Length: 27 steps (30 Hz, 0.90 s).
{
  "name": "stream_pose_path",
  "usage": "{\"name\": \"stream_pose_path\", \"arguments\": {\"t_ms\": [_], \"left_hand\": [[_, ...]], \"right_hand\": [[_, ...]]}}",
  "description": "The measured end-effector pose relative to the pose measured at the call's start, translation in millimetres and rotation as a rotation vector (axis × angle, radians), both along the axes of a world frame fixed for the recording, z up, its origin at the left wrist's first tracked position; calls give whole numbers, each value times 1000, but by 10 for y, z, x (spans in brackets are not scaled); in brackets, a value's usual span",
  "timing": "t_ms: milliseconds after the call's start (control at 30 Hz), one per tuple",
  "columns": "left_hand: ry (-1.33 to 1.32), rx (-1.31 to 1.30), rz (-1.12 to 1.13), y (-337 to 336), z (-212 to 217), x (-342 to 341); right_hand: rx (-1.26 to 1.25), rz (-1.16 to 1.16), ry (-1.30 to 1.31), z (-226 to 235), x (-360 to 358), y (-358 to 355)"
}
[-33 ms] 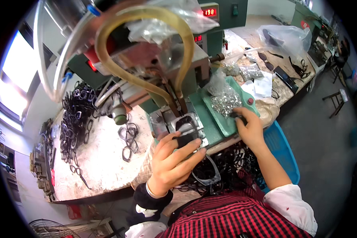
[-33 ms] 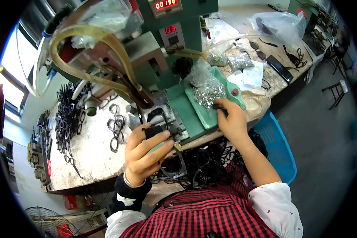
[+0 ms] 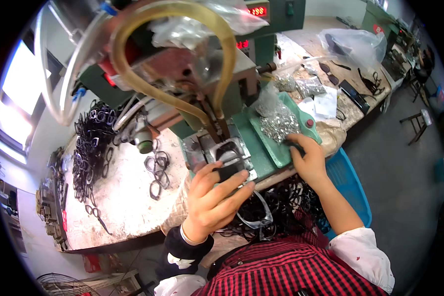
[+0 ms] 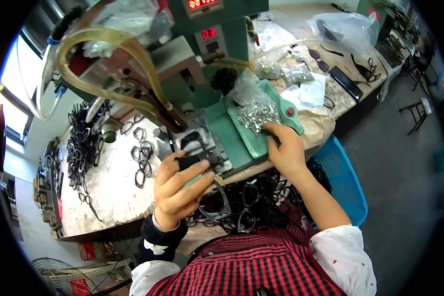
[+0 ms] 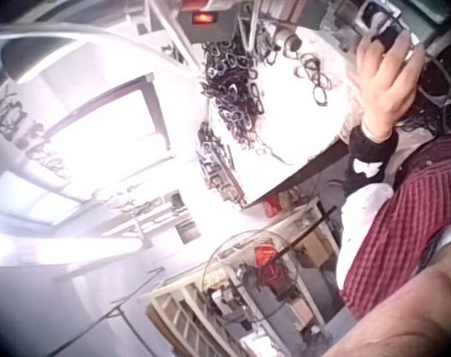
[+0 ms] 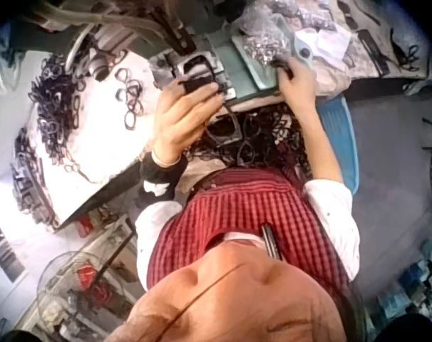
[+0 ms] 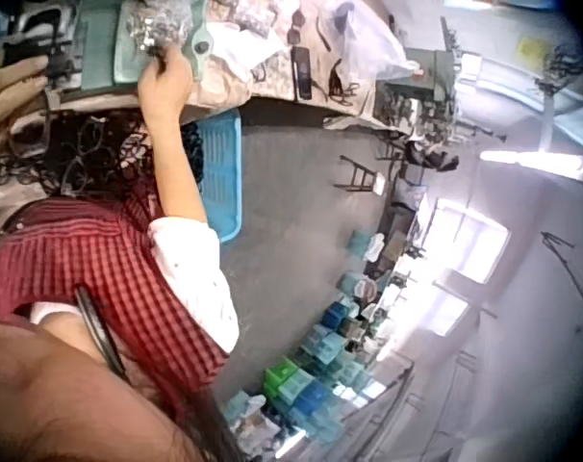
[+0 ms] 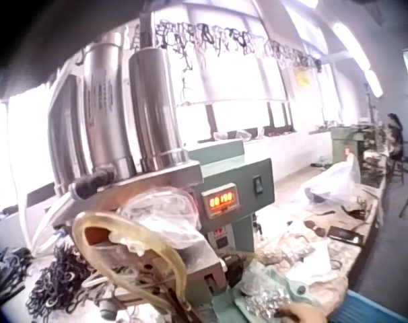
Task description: The person assembles spectacles by placing frames into a machine, inserting screws, and operating a lever to secure the components. The person repeatedly handles frames and screws, moving finished units aside.
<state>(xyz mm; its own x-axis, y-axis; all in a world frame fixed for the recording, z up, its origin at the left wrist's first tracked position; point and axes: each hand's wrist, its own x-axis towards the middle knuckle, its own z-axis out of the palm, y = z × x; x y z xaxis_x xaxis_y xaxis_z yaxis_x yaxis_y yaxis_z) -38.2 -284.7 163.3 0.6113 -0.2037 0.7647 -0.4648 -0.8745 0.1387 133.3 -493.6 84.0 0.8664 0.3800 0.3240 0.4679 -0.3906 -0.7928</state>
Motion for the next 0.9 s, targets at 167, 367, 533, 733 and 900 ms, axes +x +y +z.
{"name": "stream_pose_path", "arguments": {"t_ms": [167, 367, 533, 733, 900], "left_hand": [[119, -38, 7, 14, 88, -57], [143, -40, 10, 30, 73, -29], [85, -110, 40, -13, -66, -131], [-167, -44, 405, -92, -219, -785], [-361, -165, 889, 618, 193, -904]], "right_hand": [[223, -89, -125, 126, 377, 104], [-170, 25, -201, 80, 184, 73], [-306, 25, -373, 3, 198, 148], [-34, -59, -189, -151, 168, 73], [108, 6, -272, -68, 188, 216]]}}
